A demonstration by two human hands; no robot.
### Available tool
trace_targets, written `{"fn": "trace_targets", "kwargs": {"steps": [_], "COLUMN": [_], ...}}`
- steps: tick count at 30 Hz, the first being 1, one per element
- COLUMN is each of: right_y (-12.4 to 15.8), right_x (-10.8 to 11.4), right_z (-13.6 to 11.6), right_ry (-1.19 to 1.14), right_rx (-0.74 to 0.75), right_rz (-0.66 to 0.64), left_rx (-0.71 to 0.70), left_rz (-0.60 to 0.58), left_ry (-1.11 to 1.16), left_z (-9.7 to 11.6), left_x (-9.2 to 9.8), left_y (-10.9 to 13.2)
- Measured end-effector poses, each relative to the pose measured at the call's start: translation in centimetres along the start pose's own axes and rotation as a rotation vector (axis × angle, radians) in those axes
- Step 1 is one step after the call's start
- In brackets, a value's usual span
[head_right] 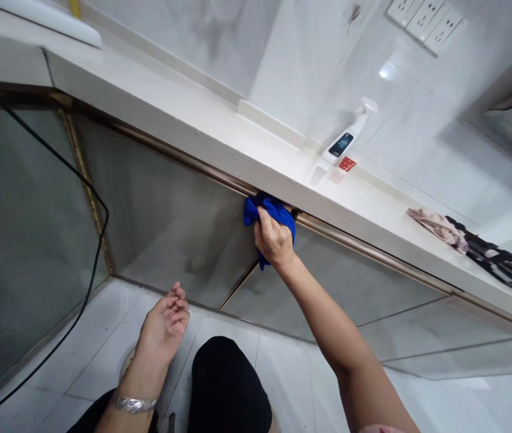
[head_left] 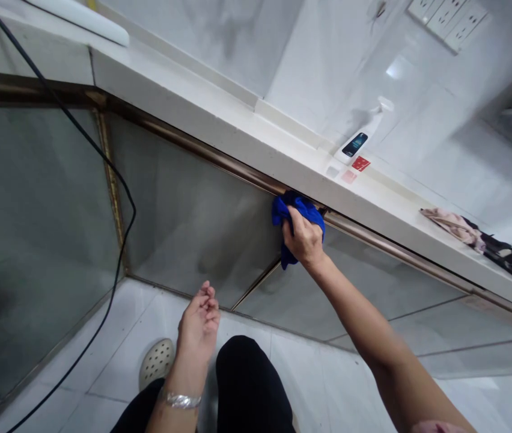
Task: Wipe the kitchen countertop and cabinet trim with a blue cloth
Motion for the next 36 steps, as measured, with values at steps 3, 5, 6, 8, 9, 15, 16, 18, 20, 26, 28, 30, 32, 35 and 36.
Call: {"fn": "trace_targets", "kwargs": {"steps": [3, 5, 6, 8, 9, 15, 16, 18, 20, 26, 28, 30, 32, 35, 36], "right_y": [-1.6, -2.8, -3.6, -5.3, -6.3, -10.1, -10.0, -8.7, -6.5, 1.6, 3.6, 4.8, 5.2, 5.1, 4.9], "right_x": [-2.0, -3.2, -3.7, -4.8, -5.2, -6.1, -5.8, -5.1, -4.2, 1.3, 3.1, 4.0, 3.8, 2.2, 1.7], "right_z": [-1.8, -3.3, -4.1, -6.0, -7.1, -10.8, -10.5, -8.9, -6.4, 0.8, 1.9, 2.8, 3.5, 3.9, 4.0], "right_ry": [-0.048, -0.073, -0.084, -0.099, -0.103, -0.108, -0.11, -0.104, -0.079, 0.034, 0.048, 0.082, 0.137, 0.178, 0.171], "right_rx": [-0.021, -0.017, -0.009, 0.015, 0.028, 0.06, 0.061, 0.059, 0.048, 0.048, 0.05, -0.011, -0.084, -0.161, -0.185], "right_rz": [-0.062, -0.088, -0.103, -0.145, -0.172, -0.301, -0.302, -0.289, -0.267, -0.004, 0.123, 0.218, 0.256, 0.22, 0.199], "left_rx": [0.032, 0.035, 0.025, -0.018, -0.044, -0.152, -0.183, -0.257, -0.313, -0.237, -0.2, -0.179, -0.16, -0.131, -0.131], "left_rz": [0.001, 0.015, 0.022, 0.034, 0.04, 0.111, 0.122, 0.136, 0.146, 0.112, 0.092, 0.08, 0.081, 0.074, 0.067], "left_ry": [0.003, 0.007, 0.006, -0.008, -0.02, -0.072, -0.074, -0.07, -0.057, -0.036, -0.04, -0.042, -0.044, -0.042, -0.038], "left_z": [-0.6, -0.6, -0.4, 0.2, 0.6, 3.9, 4.8, 6.5, 7.7, 6.2, 5.2, 4.5, 4.0, 3.6, 3.6], "left_x": [0.0, 0.2, 0.3, 0.6, 0.8, 2.4, 2.8, 3.4, 3.9, 3.0, 2.1, 1.3, 1.0, 0.9, 1.0], "left_y": [-0.3, -0.5, -0.6, -0.8, -1.0, -1.3, -1.2, -0.9, -0.7, -0.8, -0.8, -0.9, -1.0, -1.1, -1.1]}}
Point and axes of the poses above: each hand's wrist, its own y-axis away from the middle knuckle, its own x-axis out of the back of the hand, z = x × y, the point moved 8 cm from there along -y, towards the middle knuckle, and after that the axes turned 1 degree about -x, right-handed, at the moved point
